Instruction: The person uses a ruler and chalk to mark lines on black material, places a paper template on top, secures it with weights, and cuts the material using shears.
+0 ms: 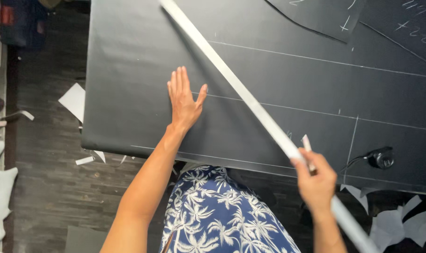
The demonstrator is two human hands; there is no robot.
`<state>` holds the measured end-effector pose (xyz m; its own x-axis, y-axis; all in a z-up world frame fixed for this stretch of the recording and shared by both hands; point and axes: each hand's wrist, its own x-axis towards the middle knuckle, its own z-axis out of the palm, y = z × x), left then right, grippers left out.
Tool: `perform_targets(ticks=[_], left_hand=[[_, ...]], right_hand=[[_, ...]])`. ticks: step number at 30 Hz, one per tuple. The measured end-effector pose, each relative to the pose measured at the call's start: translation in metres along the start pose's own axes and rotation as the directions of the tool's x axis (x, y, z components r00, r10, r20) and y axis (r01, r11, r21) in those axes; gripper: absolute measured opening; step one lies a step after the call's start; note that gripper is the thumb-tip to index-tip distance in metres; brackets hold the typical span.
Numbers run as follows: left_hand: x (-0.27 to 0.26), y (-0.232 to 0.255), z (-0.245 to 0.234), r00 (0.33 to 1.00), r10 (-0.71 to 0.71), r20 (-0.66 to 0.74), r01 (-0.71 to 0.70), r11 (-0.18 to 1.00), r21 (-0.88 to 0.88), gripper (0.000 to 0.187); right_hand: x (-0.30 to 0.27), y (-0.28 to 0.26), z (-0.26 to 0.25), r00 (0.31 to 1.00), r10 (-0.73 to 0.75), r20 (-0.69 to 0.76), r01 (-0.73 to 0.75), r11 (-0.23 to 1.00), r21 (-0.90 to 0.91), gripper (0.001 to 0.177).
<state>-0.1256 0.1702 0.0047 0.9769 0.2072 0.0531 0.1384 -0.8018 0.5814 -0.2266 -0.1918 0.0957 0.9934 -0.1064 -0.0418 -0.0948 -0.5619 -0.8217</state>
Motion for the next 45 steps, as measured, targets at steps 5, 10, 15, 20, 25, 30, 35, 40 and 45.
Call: perform_targets(ticks=[5,10,15,20,25,30,35,40,45], left_hand=[[0.065,-0.015,-0.006,0.958,0.272,0.086,-0.265,0.96,-0.087,0.089],[0.115,-0.033,-0.019,0.844,0.459,0.278,-0.475,0.88,-0.01,0.112],[0.144,-0.056,-0.033,0.744,0.491,0.452,-0.569,0.821,0.044,0.123],[0.154,-0.056,-0.044,0.682,0.51,0.523,-0.599,0.801,0.0,0.135],[0.155,-0.055,-0.047,0.667,0.513,0.54,-0.607,0.795,-0.005,0.144],[0.153,-0.051,-0.044,0.68,0.488,0.547,-0.599,0.801,0.029,0.147],[0.154,-0.05,-0.041,0.685,0.465,0.561,-0.584,0.811,0.04,0.146],[0.154,-0.05,-0.037,0.682,0.463,0.566,-0.583,0.812,0.039,0.147],[0.154,-0.048,-0.037,0.684,0.446,0.578,-0.581,0.812,0.06,0.149]], right_hand=[[-0.094,-0.023,0.083,0.988,0.152,0.022,-0.154,0.979,0.133,0.052],[-0.124,-0.072,0.152,0.944,0.319,0.084,-0.325,0.942,0.078,0.052],[-0.137,-0.103,0.205,0.94,0.336,0.054,-0.34,0.934,0.107,0.055],[-0.144,-0.114,0.239,0.947,0.32,0.017,-0.317,0.93,0.188,0.055],[-0.147,-0.12,0.257,0.936,0.348,-0.062,-0.338,0.933,0.126,0.051],[-0.144,-0.127,0.262,0.906,0.418,-0.066,-0.404,0.902,0.154,0.047],[-0.145,-0.131,0.266,0.927,0.366,-0.083,-0.356,0.927,0.115,0.046],[-0.145,-0.129,0.266,0.917,0.394,-0.065,-0.385,0.916,0.116,0.046],[-0.147,-0.126,0.266,0.908,0.418,-0.04,-0.41,0.903,0.13,0.047]])
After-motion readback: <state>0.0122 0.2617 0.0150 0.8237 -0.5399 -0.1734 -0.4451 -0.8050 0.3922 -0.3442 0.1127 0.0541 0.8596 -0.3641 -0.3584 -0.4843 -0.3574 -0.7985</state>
